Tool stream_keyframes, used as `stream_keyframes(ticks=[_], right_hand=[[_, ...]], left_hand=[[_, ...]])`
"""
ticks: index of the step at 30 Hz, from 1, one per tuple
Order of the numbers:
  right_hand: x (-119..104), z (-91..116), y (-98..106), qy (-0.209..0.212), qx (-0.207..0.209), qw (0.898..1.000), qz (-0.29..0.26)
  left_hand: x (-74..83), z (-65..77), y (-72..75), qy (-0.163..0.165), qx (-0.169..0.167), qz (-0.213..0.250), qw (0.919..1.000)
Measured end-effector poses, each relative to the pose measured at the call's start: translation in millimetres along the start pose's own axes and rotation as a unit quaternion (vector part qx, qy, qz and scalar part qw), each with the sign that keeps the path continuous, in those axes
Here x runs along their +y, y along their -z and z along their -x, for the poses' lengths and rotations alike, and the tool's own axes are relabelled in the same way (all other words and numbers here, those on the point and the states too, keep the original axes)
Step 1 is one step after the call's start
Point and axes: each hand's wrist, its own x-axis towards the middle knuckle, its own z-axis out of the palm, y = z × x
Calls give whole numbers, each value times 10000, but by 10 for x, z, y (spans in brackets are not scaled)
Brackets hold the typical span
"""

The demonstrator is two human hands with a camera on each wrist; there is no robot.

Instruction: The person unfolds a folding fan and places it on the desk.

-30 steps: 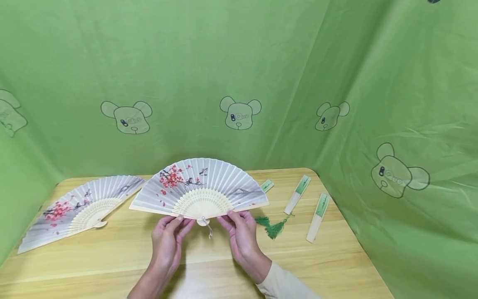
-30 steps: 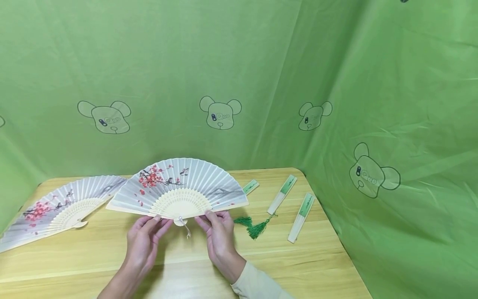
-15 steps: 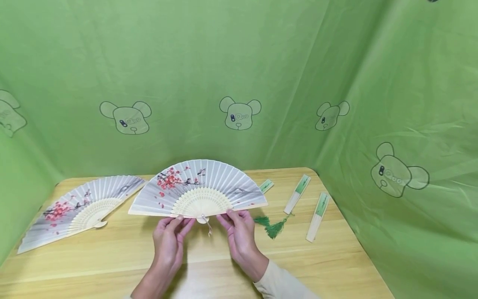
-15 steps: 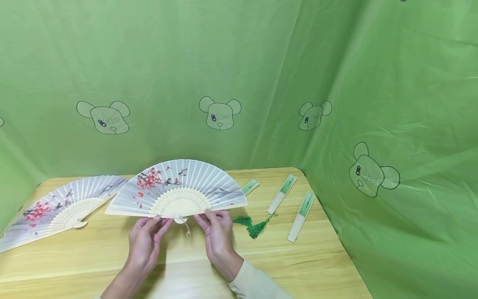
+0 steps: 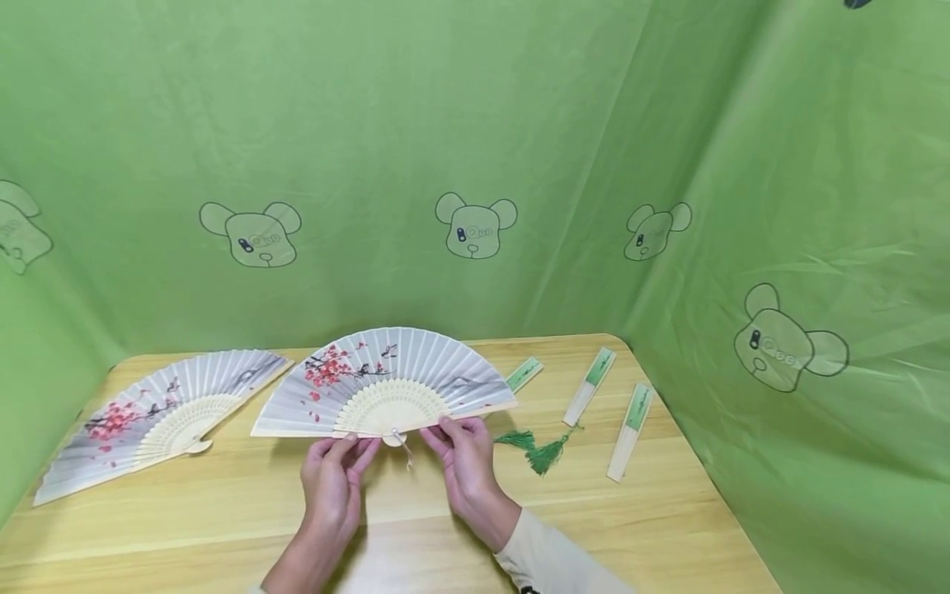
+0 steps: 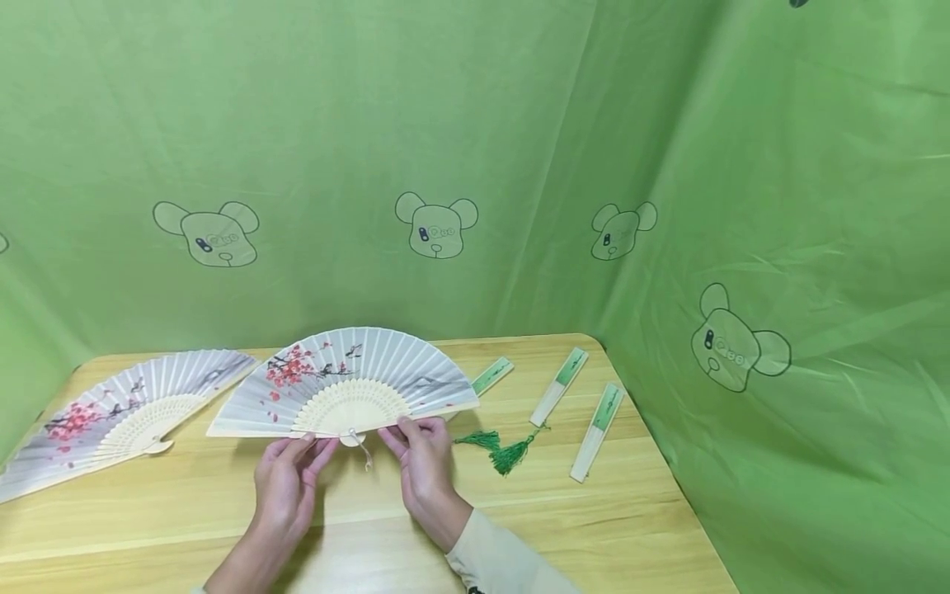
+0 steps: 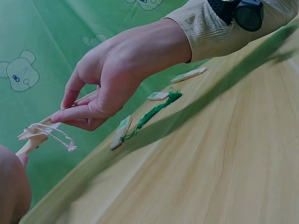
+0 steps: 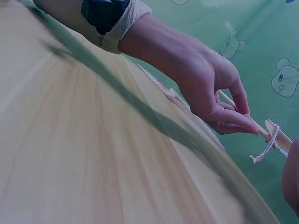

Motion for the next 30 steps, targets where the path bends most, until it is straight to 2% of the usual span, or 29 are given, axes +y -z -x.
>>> stream_keyframes(ticks=[7, 17, 30], right_hand=[[95, -72, -40, -87, 30, 10000, 2], [225, -173, -78, -182, 36, 9997, 151], [273, -337, -178, -310, -109, 9986, 406]], left_hand=[[-18, -70, 87, 71, 98, -190, 9997], [15, -127, 162, 151, 248, -140, 9995], [65, -248, 241, 244, 298, -193, 9991]])
